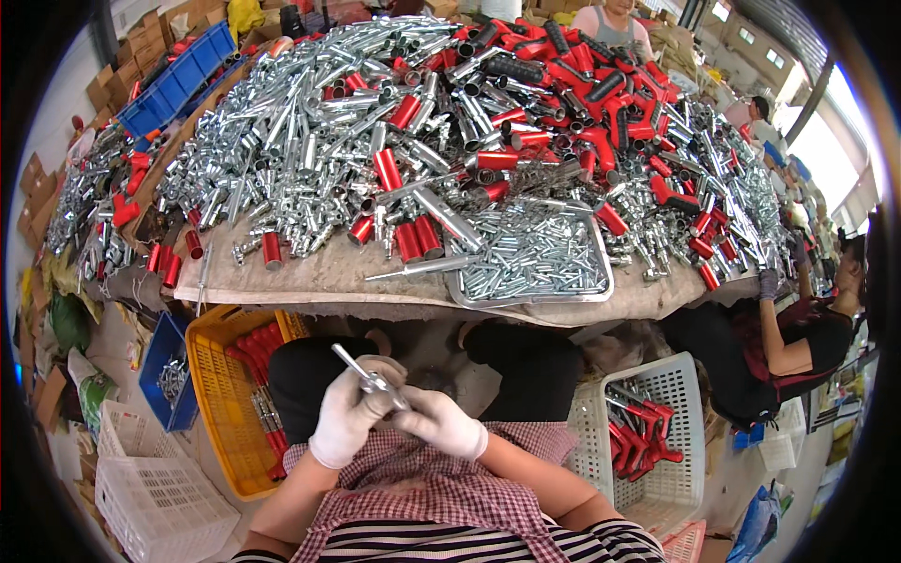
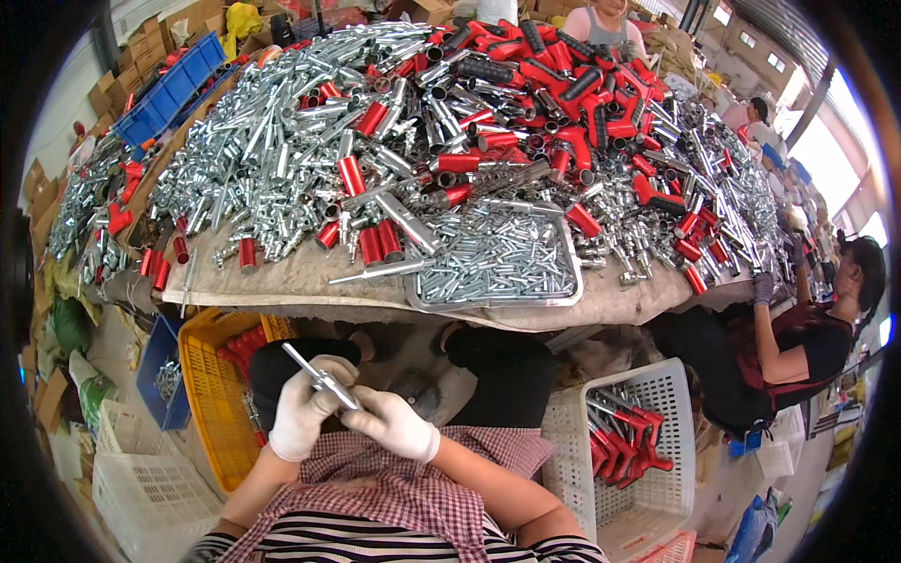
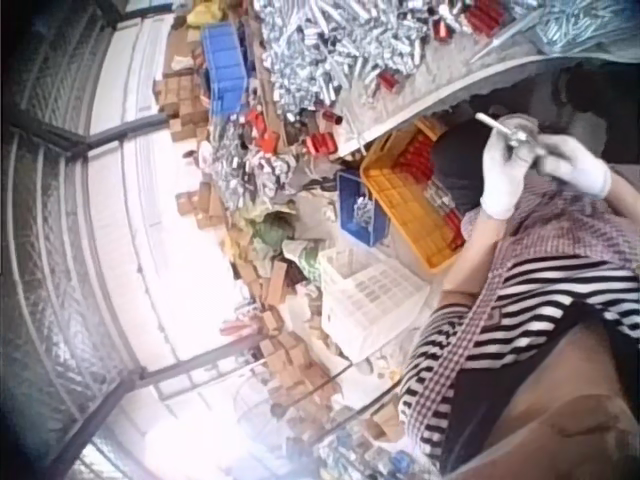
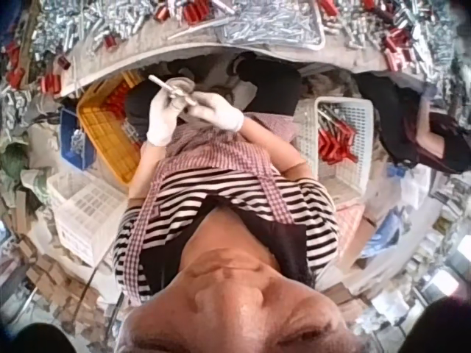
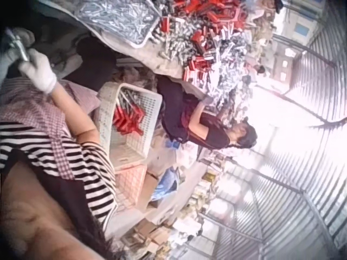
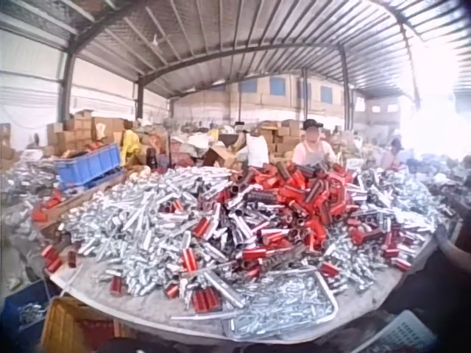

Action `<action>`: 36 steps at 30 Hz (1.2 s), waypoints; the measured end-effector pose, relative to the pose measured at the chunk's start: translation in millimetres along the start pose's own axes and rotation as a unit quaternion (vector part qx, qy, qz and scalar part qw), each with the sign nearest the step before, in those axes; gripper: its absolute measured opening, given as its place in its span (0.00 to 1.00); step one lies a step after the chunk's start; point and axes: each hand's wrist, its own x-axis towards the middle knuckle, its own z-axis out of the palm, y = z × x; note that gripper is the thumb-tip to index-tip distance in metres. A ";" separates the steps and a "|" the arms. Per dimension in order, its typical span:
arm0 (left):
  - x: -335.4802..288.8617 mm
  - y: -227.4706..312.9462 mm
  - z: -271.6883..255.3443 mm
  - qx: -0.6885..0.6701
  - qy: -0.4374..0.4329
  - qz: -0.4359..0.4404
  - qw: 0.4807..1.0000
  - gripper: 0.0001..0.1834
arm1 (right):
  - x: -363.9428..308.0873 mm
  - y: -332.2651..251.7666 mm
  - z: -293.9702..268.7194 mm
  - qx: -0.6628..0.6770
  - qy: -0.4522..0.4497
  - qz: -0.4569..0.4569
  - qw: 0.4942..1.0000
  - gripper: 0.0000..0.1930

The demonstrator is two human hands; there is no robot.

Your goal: The person assembles tools by fitting metal tubes and sleeves together, attaching handles to them by hand, and placing the assembled tools into a crate.

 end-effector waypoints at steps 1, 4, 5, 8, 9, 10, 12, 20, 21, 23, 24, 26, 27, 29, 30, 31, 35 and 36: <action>-0.5 4.1 -0.5 -0.010 0.025 -0.007 1.000 0.32 | 0.7 -3.5 1.3 -0.232 0.026 -0.071 0.970 0.18; -0.5 14.4 1.5 0.019 0.058 -0.002 0.998 0.30 | -3.2 -14.7 8.3 -0.387 0.070 -0.054 0.918 0.15; -1.6 18.9 1.1 -0.005 0.072 -0.013 0.997 0.29 | -5.2 -13.7 10.2 -0.432 0.078 -0.042 0.897 0.14; -4.0 15.0 2.5 -0.006 0.085 -0.040 0.996 0.29 | -9.0 -16.3 9.6 -0.366 0.066 -0.067 0.926 0.14; -2.4 17.5 4.3 -0.012 0.095 -0.025 0.995 0.30 | -7.6 -20.7 7.2 -0.359 0.056 -0.068 0.929 0.14; -3.4 20.2 6.4 -0.017 0.105 -0.013 0.994 0.30 | -8.3 -23.3 7.8 -0.359 0.056 -0.067 0.929 0.14; -6.7 23.5 10.0 -0.018 0.113 -0.007 0.993 0.30 | -10.2 -26.7 9.5 -0.361 0.035 -0.038 0.931 0.15; 10.5 49.8 -2.4 -0.027 0.159 0.063 0.985 0.35 | -1.1 -54.8 -43.7 -0.390 0.055 -0.088 0.915 0.15; 13.5 49.4 -1.9 -0.025 0.194 0.090 0.977 0.34 | 10.5 -66.9 -61.9 -0.482 0.149 -0.176 0.845 0.14; 15.6 49.3 -10.2 0.002 0.220 0.115 0.969 0.34 | 30.6 -81.5 -109.2 -0.590 0.349 -0.196 0.701 0.15; 16.0 44.9 -14.4 -0.004 0.218 0.119 0.969 0.32 | 41.3 -94.1 -128.4 -0.651 0.366 -0.140 0.650 0.16; 19.7 45.4 -8.8 -0.023 0.231 0.117 0.966 0.31 | 52.1 -105.8 -149.2 -0.706 0.379 -0.082 0.593 0.16; 21.0 45.4 -7.4 -0.042 0.244 0.115 0.962 0.31 | 54.9 -105.9 -155.2 -0.733 0.360 -0.042 0.576 0.17; 18.5 42.6 -10.5 -0.042 0.250 0.107 0.961 0.30 | 57.8 -103.8 -158.9 -0.756 0.328 -0.009 0.566 0.17; 21.0 44.1 -8.8 -0.045 0.265 0.114 0.956 0.29 | 54.4 -102.9 -160.9 -0.742 0.345 -0.057 0.572 0.17; 21.7 46.7 -8.1 -0.047 0.284 0.124 0.950 0.28 | 51.9 -102.3 -161.9 -0.724 0.359 -0.107 0.579 0.18; 22.7 40.7 -21.7 -0.070 0.322 0.149 0.932 0.31 | 24.6 -109.4 -106.8 -0.518 0.323 -0.110 0.784 0.09; 23.1 38.9 -24.8 -0.068 0.325 0.149 0.931 0.31 | 16.3 -105.1 -90.9 -0.477 0.231 -0.067 0.845 0.09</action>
